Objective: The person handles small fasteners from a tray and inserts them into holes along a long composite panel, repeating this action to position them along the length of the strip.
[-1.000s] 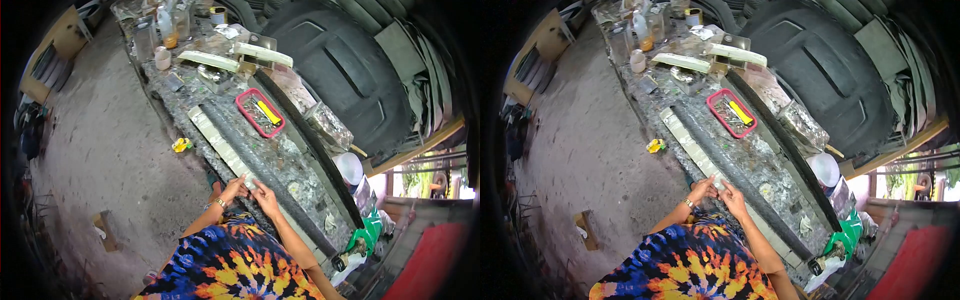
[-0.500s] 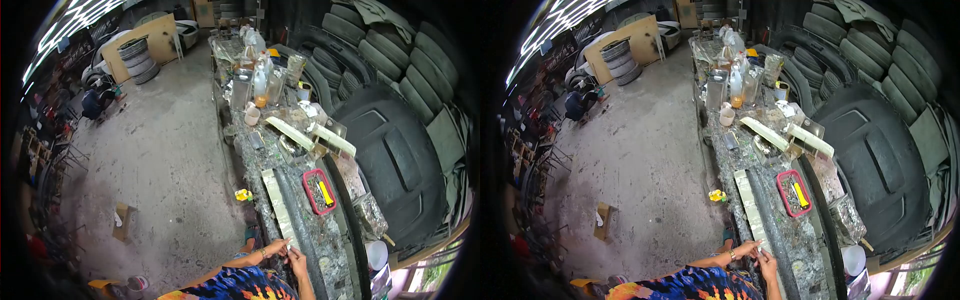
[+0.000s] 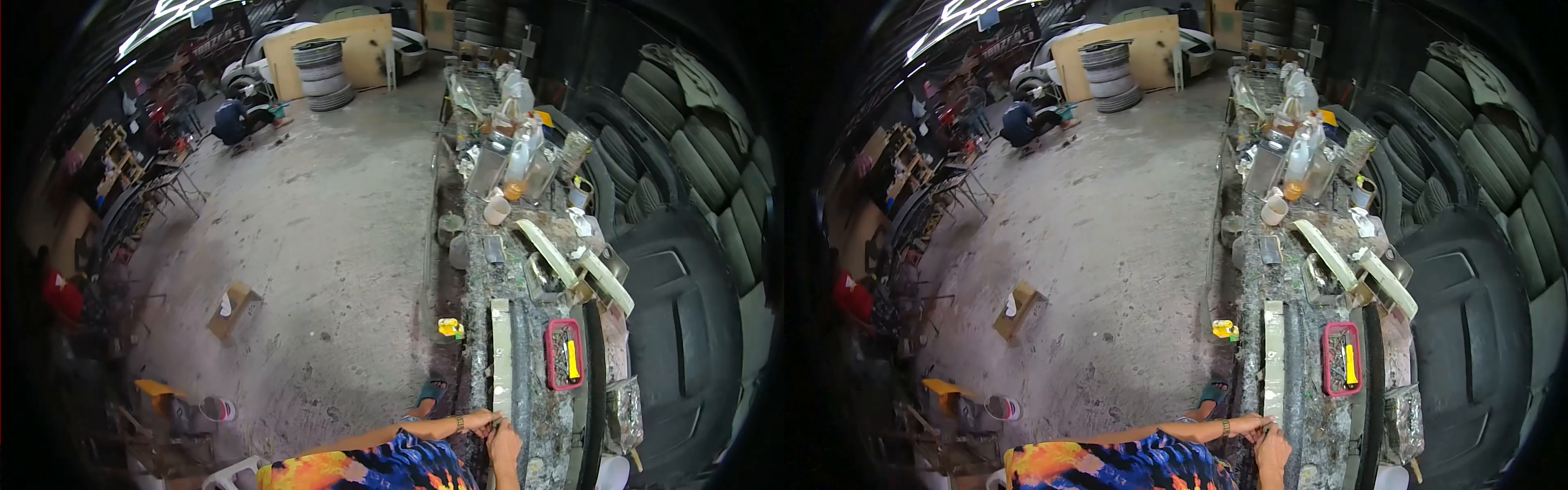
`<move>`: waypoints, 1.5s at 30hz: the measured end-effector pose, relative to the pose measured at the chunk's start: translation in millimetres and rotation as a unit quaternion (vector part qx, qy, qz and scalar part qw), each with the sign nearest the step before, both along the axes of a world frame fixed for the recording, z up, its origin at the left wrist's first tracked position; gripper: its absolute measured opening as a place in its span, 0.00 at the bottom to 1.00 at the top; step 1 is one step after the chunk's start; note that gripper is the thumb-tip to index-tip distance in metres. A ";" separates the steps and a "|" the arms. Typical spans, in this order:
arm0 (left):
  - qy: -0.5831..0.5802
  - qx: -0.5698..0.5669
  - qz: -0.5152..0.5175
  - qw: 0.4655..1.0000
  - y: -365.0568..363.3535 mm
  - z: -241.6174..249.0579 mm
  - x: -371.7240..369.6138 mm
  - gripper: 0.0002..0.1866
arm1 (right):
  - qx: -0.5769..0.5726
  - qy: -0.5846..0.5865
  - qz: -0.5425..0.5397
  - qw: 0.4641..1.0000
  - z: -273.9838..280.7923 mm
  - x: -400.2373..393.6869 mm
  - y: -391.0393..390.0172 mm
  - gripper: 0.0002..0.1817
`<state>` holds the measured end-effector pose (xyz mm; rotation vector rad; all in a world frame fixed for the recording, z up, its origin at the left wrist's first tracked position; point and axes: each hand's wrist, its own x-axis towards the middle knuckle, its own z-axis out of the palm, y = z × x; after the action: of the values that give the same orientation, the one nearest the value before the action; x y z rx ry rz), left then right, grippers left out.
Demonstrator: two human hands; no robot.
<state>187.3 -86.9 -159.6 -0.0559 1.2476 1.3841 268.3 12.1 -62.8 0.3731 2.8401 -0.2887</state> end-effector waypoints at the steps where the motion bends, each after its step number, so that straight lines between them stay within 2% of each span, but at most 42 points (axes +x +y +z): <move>1: 0.000 0.001 0.005 1.000 -1.6 3.9 -1.2 0.33 | 0.010 -0.016 0.028 0.999 0.6 -3.9 0.5 0.12; 3: -0.041 0.029 0.006 0.999 -1.3 2.1 -0.6 0.32 | 0.026 -0.007 0.054 0.998 -7.5 -6.8 2.6 0.12; 5: -0.024 0.027 0.003 0.999 -0.3 -5.0 0.9 0.32 | 0.040 0.001 0.077 0.996 -14.9 -9.0 6.3 0.12; 7: -0.005 0.026 -0.002 1.000 -0.4 -5.3 0.7 0.32 | 0.042 -0.072 0.080 0.993 -13.8 -12.7 8.6 0.13; 8: -0.006 0.016 0.002 1.000 -0.3 -5.6 -0.1 0.32 | 0.043 -0.073 0.075 0.994 -13.3 -11.9 8.0 0.13; 11: -0.014 0.050 0.007 0.999 3.2 -18.7 2.8 0.30 | 0.045 0.025 0.064 0.997 3.4 -9.3 2.3 0.13; 14: -0.022 0.039 0.013 0.999 3.5 -16.6 4.2 0.29 | 0.044 0.011 0.067 0.997 -19.9 -3.5 6.1 0.13; 18: -0.021 0.034 -0.010 0.999 2.5 -5.2 1.8 0.29 | 0.032 -0.044 0.050 0.997 -18.8 -5.0 10.7 0.14; 21: -0.025 0.043 -0.021 0.999 3.3 -18.1 0.2 0.29 | 0.036 -0.002 0.047 0.998 -6.1 -4.5 4.7 0.14; 25: -0.036 0.052 -0.014 0.998 4.8 -39.6 1.4 0.26 | 0.012 -0.008 0.045 0.999 -9.8 -6.3 4.0 0.14; 26: -0.041 0.062 -0.020 0.997 5.1 -40.5 2.2 0.26 | -0.013 -0.020 0.035 0.999 -2.5 -5.6 3.6 0.15; 30: -0.020 0.036 -0.015 0.999 4.7 -14.6 2.1 0.25 | 0.007 -0.002 -0.060 0.998 -29.4 -0.2 0.9 0.12; 32: -0.021 0.036 -0.023 0.999 4.9 -31.6 1.2 0.26 | 0.008 0.008 -0.090 0.996 -33.3 3.2 -0.4 0.11; 35: -0.022 0.033 -0.054 0.998 4.7 -15.7 -2.8 0.27 | 0.005 0.013 -0.095 0.995 -31.9 4.9 -0.9 0.12; 38: -0.041 0.035 -0.084 0.995 6.4 -19.1 -9.6 0.28 | 0.001 0.044 -0.149 0.988 -25.4 2.8 -4.8 0.11; 40: -0.094 0.078 -0.107 0.987 4.4 -23.0 -14.7 0.28 | 0.015 0.031 -0.151 0.988 -31.1 2.3 -6.0 0.11; 42: -0.096 0.070 -0.124 0.985 3.4 -29.3 -22.4 0.27 | 0.014 0.009 -0.116 0.993 -27.5 -1.6 -6.4 0.10; 45: -0.091 0.061 -0.128 0.986 1.6 -22.4 -23.2 0.26 | -0.030 -0.012 -0.170 0.985 -24.4 -5.8 -7.5 0.12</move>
<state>164.1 -85.3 -182.0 0.0597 0.9797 1.2008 262.5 4.6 -87.2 0.8446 2.7267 -0.4295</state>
